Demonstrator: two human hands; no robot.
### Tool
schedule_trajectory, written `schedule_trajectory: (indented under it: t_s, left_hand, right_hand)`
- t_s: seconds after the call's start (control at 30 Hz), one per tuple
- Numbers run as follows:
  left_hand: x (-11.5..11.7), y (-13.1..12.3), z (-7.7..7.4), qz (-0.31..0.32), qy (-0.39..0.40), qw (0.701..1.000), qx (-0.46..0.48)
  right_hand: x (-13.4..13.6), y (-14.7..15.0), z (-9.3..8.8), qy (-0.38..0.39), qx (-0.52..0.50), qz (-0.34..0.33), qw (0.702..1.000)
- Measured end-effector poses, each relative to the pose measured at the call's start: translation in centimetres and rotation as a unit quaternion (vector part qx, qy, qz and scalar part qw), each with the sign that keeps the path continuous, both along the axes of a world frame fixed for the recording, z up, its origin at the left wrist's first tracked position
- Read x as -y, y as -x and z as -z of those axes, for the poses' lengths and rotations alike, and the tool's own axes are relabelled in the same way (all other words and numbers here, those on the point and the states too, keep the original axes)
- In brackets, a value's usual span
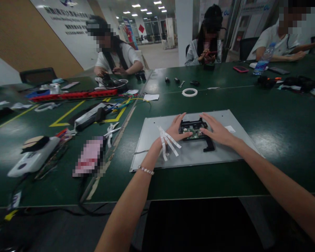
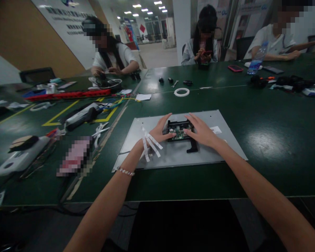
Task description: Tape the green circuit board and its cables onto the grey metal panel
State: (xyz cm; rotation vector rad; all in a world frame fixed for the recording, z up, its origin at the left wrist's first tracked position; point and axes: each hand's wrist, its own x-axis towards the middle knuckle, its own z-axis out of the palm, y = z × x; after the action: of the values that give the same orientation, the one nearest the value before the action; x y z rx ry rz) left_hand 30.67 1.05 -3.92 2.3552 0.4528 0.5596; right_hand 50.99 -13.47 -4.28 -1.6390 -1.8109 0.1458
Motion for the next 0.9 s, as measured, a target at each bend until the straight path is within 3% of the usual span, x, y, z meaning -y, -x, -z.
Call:
schedule_trajectory:
  t_s: [0.1,0.2,0.37,0.6,0.9]
  left_hand:
    - [1.2,-0.6,-1.0,-0.038,-0.055,0.997,0.030]
    - [2.1,-1.0,-1.5,-0.039,-0.097,0.992,0.072]
    - [2.6,-1.4,-1.6,-0.069,-0.128,0.982,0.121]
    - [2.4,-1.5,-1.5,-0.096,-0.105,0.981,0.128]
    - [2.3,-1.7,-0.6,-0.119,-0.106,0.982,0.102]
  right_hand:
    - [0.7,3.1,-2.0,-0.077,-0.033,0.001,0.996]
    - [1.4,5.8,-3.4,-0.066,-0.086,-0.017,0.994]
    - [2.0,6.8,-3.7,-0.100,-0.133,0.073,0.983]
    - [2.1,8.4,-3.3,0.017,-0.219,-0.073,0.973]
    - [1.7,7.9,-3.1,0.023,-0.360,-0.095,0.928]
